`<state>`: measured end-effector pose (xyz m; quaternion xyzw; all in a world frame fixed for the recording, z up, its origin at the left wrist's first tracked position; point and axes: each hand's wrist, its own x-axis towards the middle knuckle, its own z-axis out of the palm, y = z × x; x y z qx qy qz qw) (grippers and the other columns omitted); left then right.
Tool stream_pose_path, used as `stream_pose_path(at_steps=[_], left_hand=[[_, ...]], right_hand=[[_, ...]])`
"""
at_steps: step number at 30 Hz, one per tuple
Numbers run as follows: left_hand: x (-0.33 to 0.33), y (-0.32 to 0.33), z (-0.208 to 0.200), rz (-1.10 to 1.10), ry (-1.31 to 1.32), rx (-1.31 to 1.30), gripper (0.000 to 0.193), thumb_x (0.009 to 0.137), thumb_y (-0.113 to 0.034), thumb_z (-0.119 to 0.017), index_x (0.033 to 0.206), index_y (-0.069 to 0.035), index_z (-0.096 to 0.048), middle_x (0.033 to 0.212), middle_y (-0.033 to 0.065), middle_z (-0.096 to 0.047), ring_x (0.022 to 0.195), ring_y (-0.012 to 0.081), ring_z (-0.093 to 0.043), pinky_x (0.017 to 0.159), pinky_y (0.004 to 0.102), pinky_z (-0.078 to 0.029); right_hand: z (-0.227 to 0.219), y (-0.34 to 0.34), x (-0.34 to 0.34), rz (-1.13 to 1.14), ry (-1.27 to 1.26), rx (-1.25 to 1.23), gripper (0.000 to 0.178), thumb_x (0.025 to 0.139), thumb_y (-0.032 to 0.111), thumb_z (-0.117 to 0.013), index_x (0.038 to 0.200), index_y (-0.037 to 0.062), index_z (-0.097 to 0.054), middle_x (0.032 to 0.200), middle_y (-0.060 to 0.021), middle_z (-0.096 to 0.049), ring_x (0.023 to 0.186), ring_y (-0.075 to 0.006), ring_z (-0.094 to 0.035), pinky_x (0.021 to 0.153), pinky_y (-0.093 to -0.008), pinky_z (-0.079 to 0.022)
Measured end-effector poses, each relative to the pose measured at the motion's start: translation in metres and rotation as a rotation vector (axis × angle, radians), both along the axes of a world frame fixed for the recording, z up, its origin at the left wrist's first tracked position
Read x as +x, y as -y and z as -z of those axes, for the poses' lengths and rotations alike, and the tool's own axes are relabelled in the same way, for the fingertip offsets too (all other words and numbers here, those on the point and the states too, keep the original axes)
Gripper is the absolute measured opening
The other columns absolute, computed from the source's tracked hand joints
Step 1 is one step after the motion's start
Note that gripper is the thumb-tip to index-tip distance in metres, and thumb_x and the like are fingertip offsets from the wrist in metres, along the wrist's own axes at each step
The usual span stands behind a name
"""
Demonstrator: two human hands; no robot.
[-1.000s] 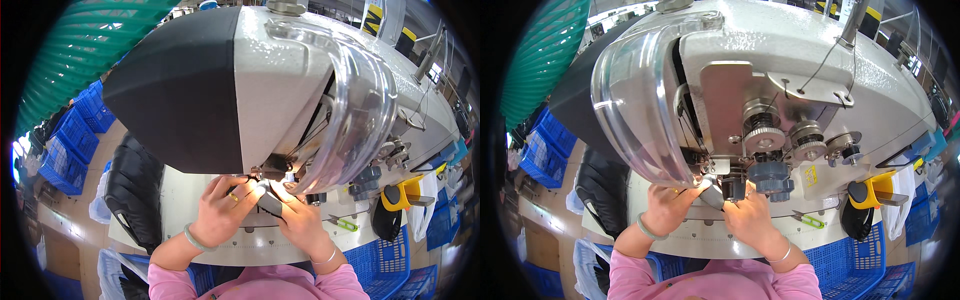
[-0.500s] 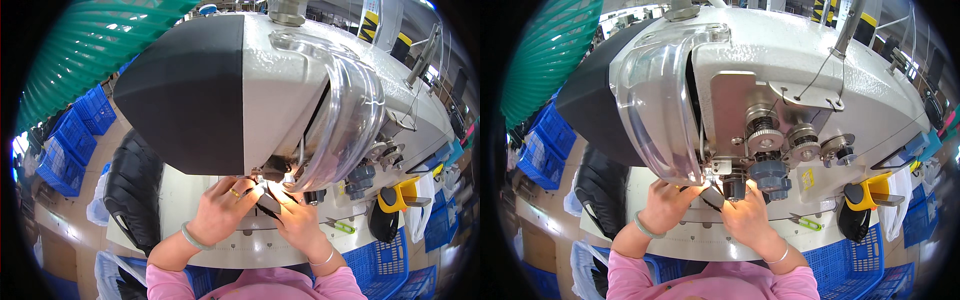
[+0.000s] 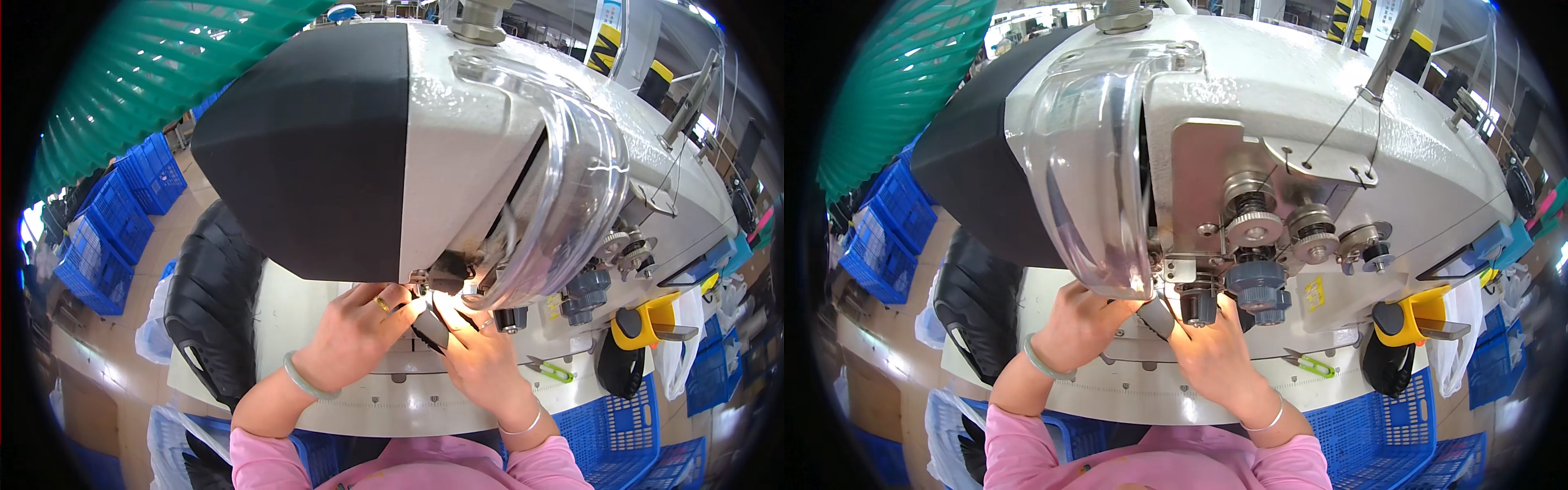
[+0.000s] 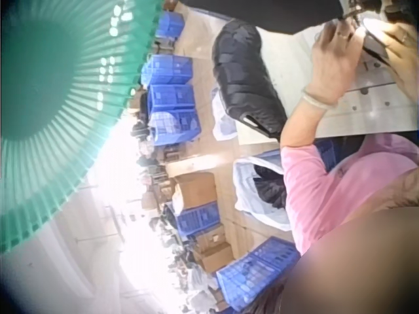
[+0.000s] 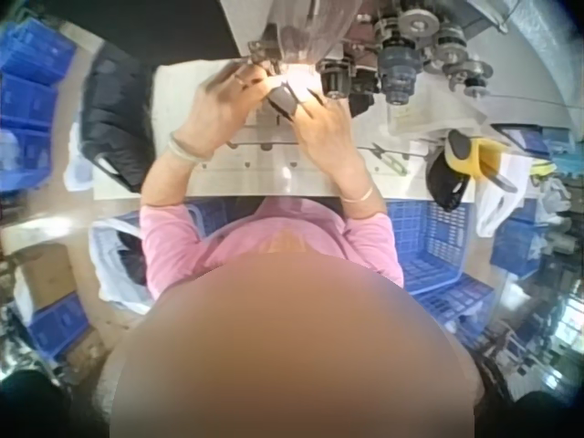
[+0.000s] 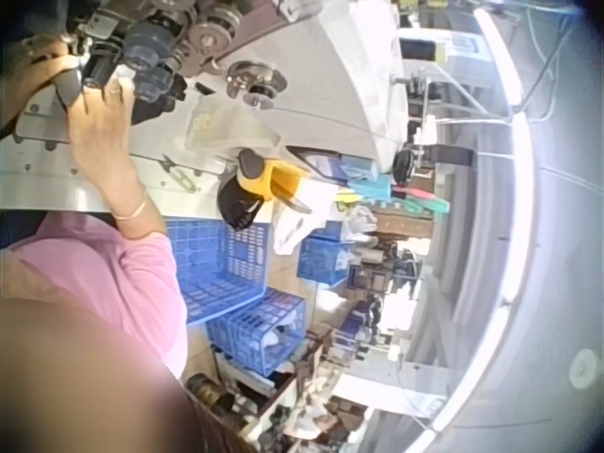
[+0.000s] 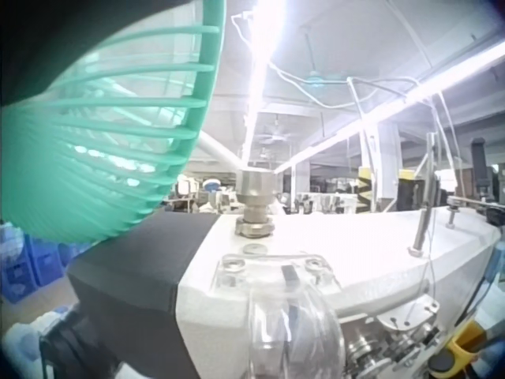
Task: Stitch the upper part of a shoe using an industrial sewing machine.
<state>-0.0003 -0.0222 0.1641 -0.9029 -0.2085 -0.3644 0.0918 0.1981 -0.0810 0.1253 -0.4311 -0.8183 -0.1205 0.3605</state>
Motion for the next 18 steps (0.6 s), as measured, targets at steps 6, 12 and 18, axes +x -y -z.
stream_pose_path(at_steps=[6,12,18], left_hand=[[0.001,0.004,-0.001,-0.014,-0.047,-0.01,0.025,0.072,-0.004,-0.063,0.096,-0.001,-0.064,0.1,0.0097,-0.061,0.095,0.0266,-0.062,0.071,0.0335,-0.057],[0.003,0.003,0.007,-0.037,0.014,0.135,0.025,0.07,-0.007,-0.065,0.094,-0.001,-0.065,0.097,0.0077,-0.064,0.09,0.0241,-0.064,0.069,0.0322,-0.056],[0.014,-0.006,0.021,-0.038,0.369,-0.149,0.021,0.067,-0.003,-0.07,0.088,-0.005,-0.067,0.073,0.0033,-0.062,0.065,0.0215,-0.06,0.062,0.031,-0.05]], right_hand=[[-0.003,0.0,-0.003,0.0,-0.03,-0.015,0.016,0.069,0.002,-0.063,0.084,0.004,-0.06,0.086,-0.0071,-0.061,0.087,-0.0285,-0.057,0.089,-0.0438,-0.036],[0.001,-0.003,-0.013,0.08,-0.178,0.004,0.025,0.076,0.012,-0.073,0.099,0.0058,-0.067,0.101,-0.0066,-0.067,0.095,-0.0268,-0.06,0.085,-0.042,-0.036],[0.006,-0.012,-0.011,-0.037,-0.353,-0.035,0.027,0.075,0.017,-0.077,0.1,0.0069,-0.071,0.093,-0.0015,-0.068,0.087,-0.0214,-0.062,0.083,-0.0378,-0.035]])
